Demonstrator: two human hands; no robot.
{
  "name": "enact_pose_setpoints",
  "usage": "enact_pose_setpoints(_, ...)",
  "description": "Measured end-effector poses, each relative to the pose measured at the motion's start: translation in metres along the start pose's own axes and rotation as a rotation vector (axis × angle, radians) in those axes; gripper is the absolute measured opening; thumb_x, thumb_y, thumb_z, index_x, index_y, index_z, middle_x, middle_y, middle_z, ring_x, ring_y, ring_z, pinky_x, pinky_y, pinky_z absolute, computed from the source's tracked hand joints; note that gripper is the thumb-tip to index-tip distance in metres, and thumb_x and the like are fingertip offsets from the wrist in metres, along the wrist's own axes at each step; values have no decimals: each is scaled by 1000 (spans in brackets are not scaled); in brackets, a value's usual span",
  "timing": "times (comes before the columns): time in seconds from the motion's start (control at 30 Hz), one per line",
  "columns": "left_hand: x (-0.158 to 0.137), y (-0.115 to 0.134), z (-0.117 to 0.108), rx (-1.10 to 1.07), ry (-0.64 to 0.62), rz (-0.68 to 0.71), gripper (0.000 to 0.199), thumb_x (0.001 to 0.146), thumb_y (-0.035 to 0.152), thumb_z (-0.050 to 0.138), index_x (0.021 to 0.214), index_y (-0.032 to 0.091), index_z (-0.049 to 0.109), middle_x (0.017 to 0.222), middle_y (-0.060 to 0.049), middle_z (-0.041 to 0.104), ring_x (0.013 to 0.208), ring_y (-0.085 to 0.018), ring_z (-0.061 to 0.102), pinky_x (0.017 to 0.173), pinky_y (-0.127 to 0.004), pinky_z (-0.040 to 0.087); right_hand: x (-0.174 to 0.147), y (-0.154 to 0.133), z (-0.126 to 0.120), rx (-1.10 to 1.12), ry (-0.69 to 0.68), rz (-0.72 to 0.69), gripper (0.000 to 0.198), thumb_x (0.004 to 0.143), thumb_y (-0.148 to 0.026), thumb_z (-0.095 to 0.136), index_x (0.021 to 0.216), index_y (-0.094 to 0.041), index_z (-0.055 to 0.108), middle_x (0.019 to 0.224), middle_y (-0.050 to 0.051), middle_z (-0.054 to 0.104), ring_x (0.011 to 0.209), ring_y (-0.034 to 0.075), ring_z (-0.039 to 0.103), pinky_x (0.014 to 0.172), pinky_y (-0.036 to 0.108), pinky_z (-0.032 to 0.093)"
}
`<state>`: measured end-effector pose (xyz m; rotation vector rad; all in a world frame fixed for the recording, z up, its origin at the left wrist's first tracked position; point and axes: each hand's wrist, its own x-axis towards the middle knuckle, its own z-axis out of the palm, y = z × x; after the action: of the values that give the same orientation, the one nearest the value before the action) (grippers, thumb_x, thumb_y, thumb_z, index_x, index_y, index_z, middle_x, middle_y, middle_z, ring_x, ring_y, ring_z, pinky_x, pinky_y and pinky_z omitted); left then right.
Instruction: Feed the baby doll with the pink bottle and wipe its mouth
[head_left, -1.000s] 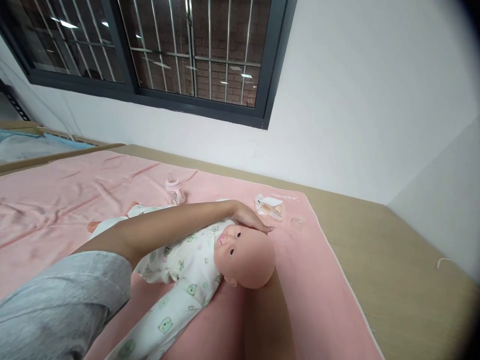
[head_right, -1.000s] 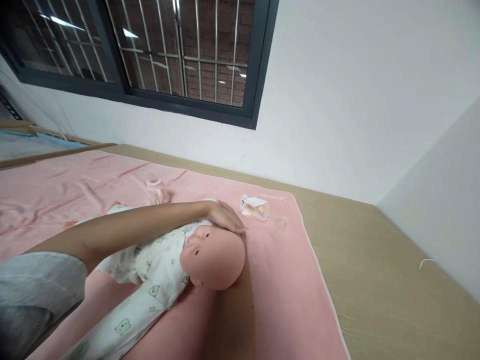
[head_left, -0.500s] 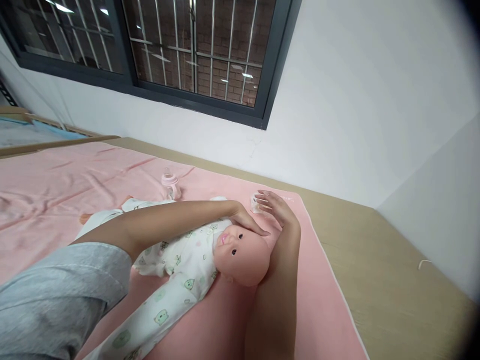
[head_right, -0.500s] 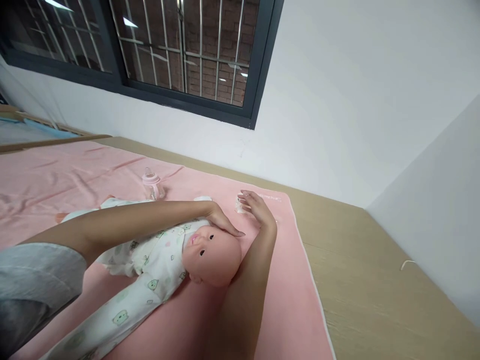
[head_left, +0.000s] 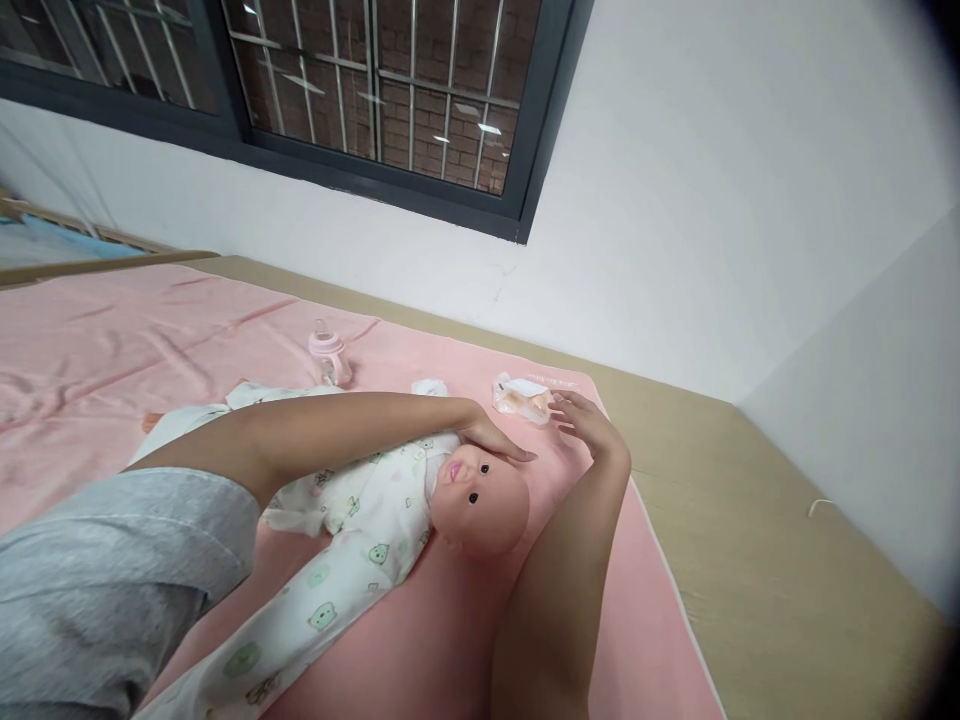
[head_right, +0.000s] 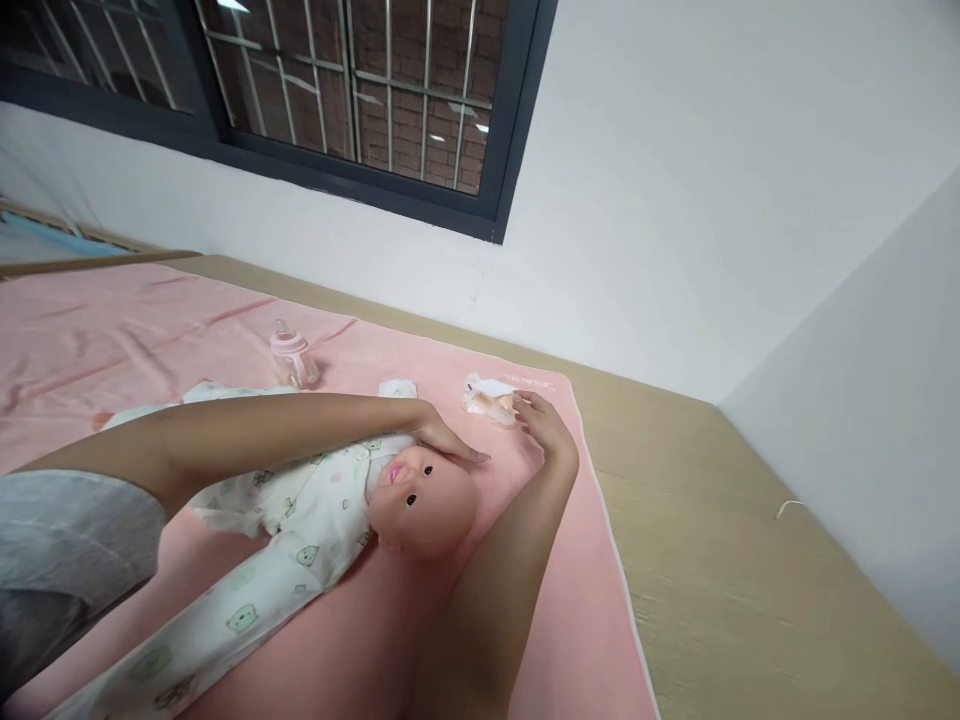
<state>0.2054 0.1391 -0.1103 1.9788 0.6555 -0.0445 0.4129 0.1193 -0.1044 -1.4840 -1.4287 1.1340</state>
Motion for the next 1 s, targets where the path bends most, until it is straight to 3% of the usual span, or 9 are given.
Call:
enact_pose_setpoints(0.13, 3, 1, -9, -5, -194, -73, 70, 77, 75, 49, 123, 25, 66, 115, -8, 69, 114, -31, 59, 90, -38, 51, 9, 9, 6, 100, -60, -48, 45, 77, -41, 64, 119, -27, 61, 122, 6, 66, 107, 20, 63, 97, 37, 48)
enact_pose_setpoints(0.27, -12, 10, -20, -5, -187, -74, 76, 83, 76, 37, 128, 21, 61, 102, -10, 71, 100, -28, 65, 87, -37, 51, 17, 13, 15, 166, -149, -62, 46, 76, -38, 65, 120, -27, 61, 121, 5, 66, 106, 20, 64, 96, 37, 50)
enact_pose_setpoints(0.43, -40, 16, -22, -14, 57, 52, 77, 88, 75, 28, 131, 17, 55, 93, -9, 70, 90, -23, 65, 91, -35, 46, 25, 19, 25, 213, -130, -34, 49, 74, -33, 68, 121, -25, 58, 126, 6, 64, 104, 19, 66, 101, 39, 48)
enact_pose_setpoints(0.63, -72, 5, -19, -60, 389, 159, 76, 91, 74, 21, 120, 14, 57, 94, -10, 67, 90, -21, 63, 90, -34, 45, 29, 20, 25, 289, -95, -123, 49, 67, -31, 76, 114, -24, 61, 135, 8, 60, 120, 20, 60, 102, 35, 48)
enact_pose_setpoints(0.87, -106, -2, -13, -110, 728, 263, 51, 95, 59, 39, 118, 15, 53, 101, -9, 64, 96, -21, 61, 94, -37, 44, -3, -26, 12, 174, 192, -254, 36, 67, -36, 77, 96, -17, 67, 103, 10, 74, 106, 22, 66, 100, 37, 46)
enact_pose_setpoints(1.0, -122, 3, -4, -209, 877, 296, 42, 93, 51, 49, 113, 15, 57, 105, -9, 64, 98, -23, 61, 92, -38, 46, -33, -59, 12, 96, 161, -328, 28, 68, -39, 77, 86, -20, 68, 84, 5, 75, 94, 20, 67, 94, 35, 47)
